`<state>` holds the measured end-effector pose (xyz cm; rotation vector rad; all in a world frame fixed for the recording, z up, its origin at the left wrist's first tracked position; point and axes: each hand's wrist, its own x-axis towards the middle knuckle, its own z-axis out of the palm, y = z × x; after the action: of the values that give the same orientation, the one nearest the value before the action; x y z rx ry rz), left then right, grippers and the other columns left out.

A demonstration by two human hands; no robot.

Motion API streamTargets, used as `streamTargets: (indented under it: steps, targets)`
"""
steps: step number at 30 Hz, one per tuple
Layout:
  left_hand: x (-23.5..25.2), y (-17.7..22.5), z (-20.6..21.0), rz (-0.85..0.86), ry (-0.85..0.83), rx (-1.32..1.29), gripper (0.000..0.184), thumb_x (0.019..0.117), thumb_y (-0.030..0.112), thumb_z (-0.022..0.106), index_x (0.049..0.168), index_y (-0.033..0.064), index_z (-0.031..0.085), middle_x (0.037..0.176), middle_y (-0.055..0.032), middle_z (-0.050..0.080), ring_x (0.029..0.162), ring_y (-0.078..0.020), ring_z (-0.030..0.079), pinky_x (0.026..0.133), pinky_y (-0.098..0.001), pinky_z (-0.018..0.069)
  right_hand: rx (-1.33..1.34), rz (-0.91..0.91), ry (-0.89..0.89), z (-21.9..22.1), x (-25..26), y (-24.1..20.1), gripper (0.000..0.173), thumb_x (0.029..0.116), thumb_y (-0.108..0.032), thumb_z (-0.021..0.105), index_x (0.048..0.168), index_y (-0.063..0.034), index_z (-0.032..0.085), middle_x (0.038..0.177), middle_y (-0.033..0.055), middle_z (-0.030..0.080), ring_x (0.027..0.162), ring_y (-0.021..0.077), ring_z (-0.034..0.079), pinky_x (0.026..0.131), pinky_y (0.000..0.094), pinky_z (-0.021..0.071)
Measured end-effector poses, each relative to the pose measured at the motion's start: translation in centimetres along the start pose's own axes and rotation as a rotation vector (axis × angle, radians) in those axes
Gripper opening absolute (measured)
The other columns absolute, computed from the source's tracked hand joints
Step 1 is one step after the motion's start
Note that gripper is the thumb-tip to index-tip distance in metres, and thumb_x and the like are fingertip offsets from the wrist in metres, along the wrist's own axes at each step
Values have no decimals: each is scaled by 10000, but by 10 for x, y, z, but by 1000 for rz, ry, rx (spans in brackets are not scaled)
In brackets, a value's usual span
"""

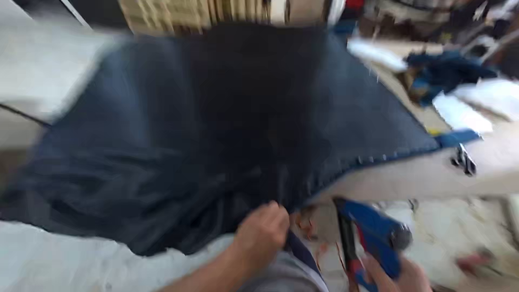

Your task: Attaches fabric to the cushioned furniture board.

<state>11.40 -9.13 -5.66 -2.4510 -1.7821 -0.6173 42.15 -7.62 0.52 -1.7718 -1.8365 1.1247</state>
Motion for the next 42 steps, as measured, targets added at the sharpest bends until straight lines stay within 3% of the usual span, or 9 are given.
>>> streamTargets:
  steps: [3,7,20,26,30,35,38,42]
  targets:
    - [3,-10,7,77,6,-34,181,967,6,527,1007,5,704,928,-110,694,844,-253,690,698,-365,592,-63,-34,-13,12,15,-19,242,910,-296,725,955,-59,703,695,-8,713,576,109,689,537,364,608]
    - [2,-6,3,71,12,-54,216,1024,40,475,944,9,674,884,-106,666,786,-242,660,645,-341,557,-87,-86,-70,13,18,-32,230,907,-280,730,946,-56,695,698,1,707,585,90,684,545,342,606]
    - [3,-5,0,70,25,-75,250,1029,29,463,925,14,690,892,-91,672,774,-216,634,617,-309,510,-183,-67,-126,26,21,-52,241,907,-312,716,920,-73,687,685,-18,695,576,56,670,524,293,589]
    - [3,-5,2,55,50,-89,259,1027,40,467,904,23,694,901,-86,682,777,-210,642,625,-298,520,-192,-57,-137,18,7,-58,325,940,-328,707,1001,-11,674,755,58,717,632,127,703,586,377,620]
    - [2,-3,2,66,53,-60,254,1019,17,468,930,2,706,915,-99,697,771,-216,645,612,-308,512,-166,-85,-166,24,7,-62,303,942,-318,709,979,-19,673,740,58,713,624,127,697,582,367,611]
    - [3,-2,2,55,62,-64,262,1022,45,479,881,3,696,897,-96,697,763,-215,646,609,-307,512,-238,-69,-216,31,5,-68,317,921,-332,712,969,-21,679,740,71,711,643,126,696,598,372,600]
    - [3,-3,2,50,49,-56,261,1021,27,475,903,3,707,923,-96,704,779,-212,651,617,-303,513,-315,-21,-234,35,2,-72,320,896,-342,714,962,-30,699,723,70,708,633,131,688,579,391,579]
    - [-13,3,1,22,14,-249,227,1021,64,485,1000,24,707,916,-90,693,822,-232,673,662,-338,561,-153,-22,-167,24,-11,-52,359,958,-359,691,994,-3,666,767,84,716,671,168,714,622,422,620]
